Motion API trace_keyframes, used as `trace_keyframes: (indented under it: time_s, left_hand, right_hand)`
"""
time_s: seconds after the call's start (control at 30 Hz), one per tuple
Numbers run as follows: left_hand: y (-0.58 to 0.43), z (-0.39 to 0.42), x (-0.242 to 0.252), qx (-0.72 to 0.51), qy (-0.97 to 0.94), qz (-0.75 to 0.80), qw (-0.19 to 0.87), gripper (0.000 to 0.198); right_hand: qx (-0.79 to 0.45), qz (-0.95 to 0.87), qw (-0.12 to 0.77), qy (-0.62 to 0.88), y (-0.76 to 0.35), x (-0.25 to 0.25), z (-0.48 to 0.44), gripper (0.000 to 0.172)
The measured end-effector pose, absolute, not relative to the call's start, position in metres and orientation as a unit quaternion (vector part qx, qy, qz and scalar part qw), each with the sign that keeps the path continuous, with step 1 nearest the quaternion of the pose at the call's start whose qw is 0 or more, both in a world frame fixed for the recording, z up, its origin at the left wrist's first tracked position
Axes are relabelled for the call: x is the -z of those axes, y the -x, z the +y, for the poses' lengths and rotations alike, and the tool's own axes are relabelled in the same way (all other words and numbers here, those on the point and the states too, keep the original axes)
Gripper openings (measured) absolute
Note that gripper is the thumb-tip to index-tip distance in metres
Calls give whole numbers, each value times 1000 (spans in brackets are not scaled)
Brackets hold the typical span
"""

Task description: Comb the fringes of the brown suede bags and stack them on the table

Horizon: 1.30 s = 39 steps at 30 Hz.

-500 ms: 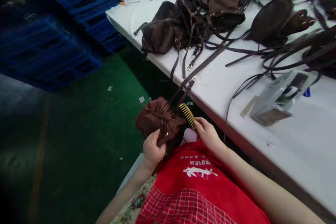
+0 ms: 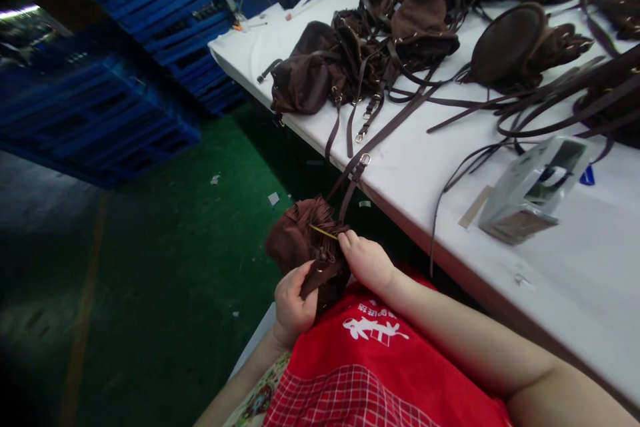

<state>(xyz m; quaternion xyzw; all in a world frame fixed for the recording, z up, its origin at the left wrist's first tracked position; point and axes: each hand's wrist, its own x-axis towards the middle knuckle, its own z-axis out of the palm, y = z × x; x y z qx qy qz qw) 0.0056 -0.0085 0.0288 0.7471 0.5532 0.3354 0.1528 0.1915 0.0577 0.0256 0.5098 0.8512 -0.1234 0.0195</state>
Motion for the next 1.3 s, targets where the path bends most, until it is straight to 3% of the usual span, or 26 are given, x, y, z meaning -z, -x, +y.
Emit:
trace_keyframes:
  time_s: [0.1,0.3,0.37,0.5,0.6,0.73,0.87,0.97,1.03,1.13,1.3]
  left_hand:
    - [8,-4,-62,-275,-774,538,189,34]
    - [27,3,-130,-30,-820,459,340,28]
    - [25,9,-127,36,-812,422,402,25]
    - [16,26,-93,108,-766,348,529,37]
    - [5,33,-68,86,-748,361,551,33]
    - [-12,29,-47,-39,-799,422,427,42]
    - [-23,21,-25,-145,-707,548,422,28]
    - [-24,19,-12,-161,-619,614,463,76]
    - [-22,20,-5,-146,-597,610,501,86]
    - [-22,22,2,-128,-583,613,519,75]
    - [-25,22,7,-112,-617,604,491,30]
  right_hand:
    - [123,848,23,-515,-185,-40,61,27]
    - [154,869,68,-465,-179,-73,44,19]
    - [149,871,82,-462,-182,-71,42,16]
    - [142,871,81,-464,-197,-39,45,19]
    - [139,844,57,-514,-215,-8,49,25]
    - [127,812,19,-569,-235,18,47,29]
    - [117,807,-11,-579,-241,26,43,30]
    - [114,801,-31,-587,-242,27,40,32]
    - [114,800,-37,-588,-242,26,39,32]
    - [116,806,-44,-578,-243,24,36,33]
    - [127,833,-41,-537,-243,20,34,38]
